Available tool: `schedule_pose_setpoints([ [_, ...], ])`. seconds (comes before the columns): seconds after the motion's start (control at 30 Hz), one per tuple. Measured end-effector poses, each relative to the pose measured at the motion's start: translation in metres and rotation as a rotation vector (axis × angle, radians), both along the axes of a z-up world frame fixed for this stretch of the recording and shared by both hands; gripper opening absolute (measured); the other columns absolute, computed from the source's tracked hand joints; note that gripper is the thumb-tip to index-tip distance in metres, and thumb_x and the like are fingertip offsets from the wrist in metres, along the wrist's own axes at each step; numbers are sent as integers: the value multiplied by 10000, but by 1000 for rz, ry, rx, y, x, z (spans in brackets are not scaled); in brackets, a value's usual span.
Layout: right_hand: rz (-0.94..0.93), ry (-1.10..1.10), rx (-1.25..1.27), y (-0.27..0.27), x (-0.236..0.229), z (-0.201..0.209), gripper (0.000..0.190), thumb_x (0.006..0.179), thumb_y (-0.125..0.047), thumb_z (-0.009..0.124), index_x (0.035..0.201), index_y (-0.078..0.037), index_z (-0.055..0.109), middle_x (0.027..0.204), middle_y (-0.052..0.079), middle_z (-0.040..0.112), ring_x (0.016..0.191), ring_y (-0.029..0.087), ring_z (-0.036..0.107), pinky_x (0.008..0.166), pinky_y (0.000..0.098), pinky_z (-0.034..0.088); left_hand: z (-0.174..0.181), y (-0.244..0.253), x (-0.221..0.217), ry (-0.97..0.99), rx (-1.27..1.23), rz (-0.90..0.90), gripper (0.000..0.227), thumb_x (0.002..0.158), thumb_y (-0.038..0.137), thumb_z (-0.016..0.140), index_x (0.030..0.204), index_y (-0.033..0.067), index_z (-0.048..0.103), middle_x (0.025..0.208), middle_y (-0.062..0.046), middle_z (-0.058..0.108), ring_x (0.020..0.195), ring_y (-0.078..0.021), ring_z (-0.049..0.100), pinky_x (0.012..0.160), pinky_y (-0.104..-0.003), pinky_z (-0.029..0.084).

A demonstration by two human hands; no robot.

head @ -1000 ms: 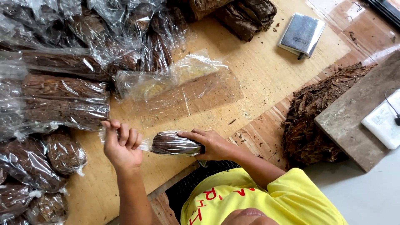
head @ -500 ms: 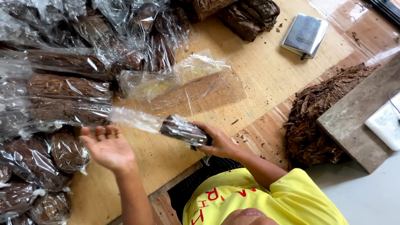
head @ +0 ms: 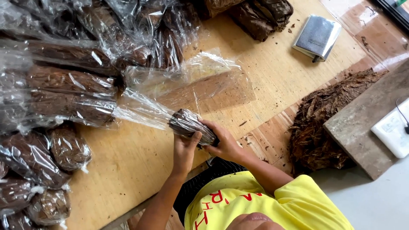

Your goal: The person wraps dark brown bundles in clear plastic bags on a wooden table. They pick up each bundle, place it into a plastic bag, and seal the bag before setting it aside with other wrapped items.

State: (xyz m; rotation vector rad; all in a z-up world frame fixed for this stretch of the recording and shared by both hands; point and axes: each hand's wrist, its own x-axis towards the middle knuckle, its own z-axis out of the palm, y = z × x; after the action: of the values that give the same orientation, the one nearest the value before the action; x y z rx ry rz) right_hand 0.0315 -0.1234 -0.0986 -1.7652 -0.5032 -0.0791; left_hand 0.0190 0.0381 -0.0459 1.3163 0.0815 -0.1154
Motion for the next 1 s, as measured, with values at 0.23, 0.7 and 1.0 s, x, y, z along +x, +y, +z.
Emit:
schedule_pose_setpoints([
  [0.23,-24,-205,-136,5,-5,-7,890,634,-58,876,1463,-82,554,1237,239,646,1079,465,659,885,541,560,-13,-12,-11,-51,106,209,662,901,179,796,1406,-10,412,1271,-174,592,1209,-222,549,1092,-482,433],
  [0.7,90,71,-76,6,1,23,317,928,-10,724,1243,15,686,973,126,661,762,194,655,536,269,551,60,173,6,-119,391,885,526,841,418,870,1110,40,621,975,-90,697,930,-148,647,858,-362,529],
  [1.0,123,62,-193,6,0,27,245,978,21,656,1222,16,681,1017,129,685,792,168,664,611,233,603,20,313,48,129,682,856,1149,989,341,830,1571,-49,-81,1695,-237,-7,1580,-377,71,1290,-457,78],
])
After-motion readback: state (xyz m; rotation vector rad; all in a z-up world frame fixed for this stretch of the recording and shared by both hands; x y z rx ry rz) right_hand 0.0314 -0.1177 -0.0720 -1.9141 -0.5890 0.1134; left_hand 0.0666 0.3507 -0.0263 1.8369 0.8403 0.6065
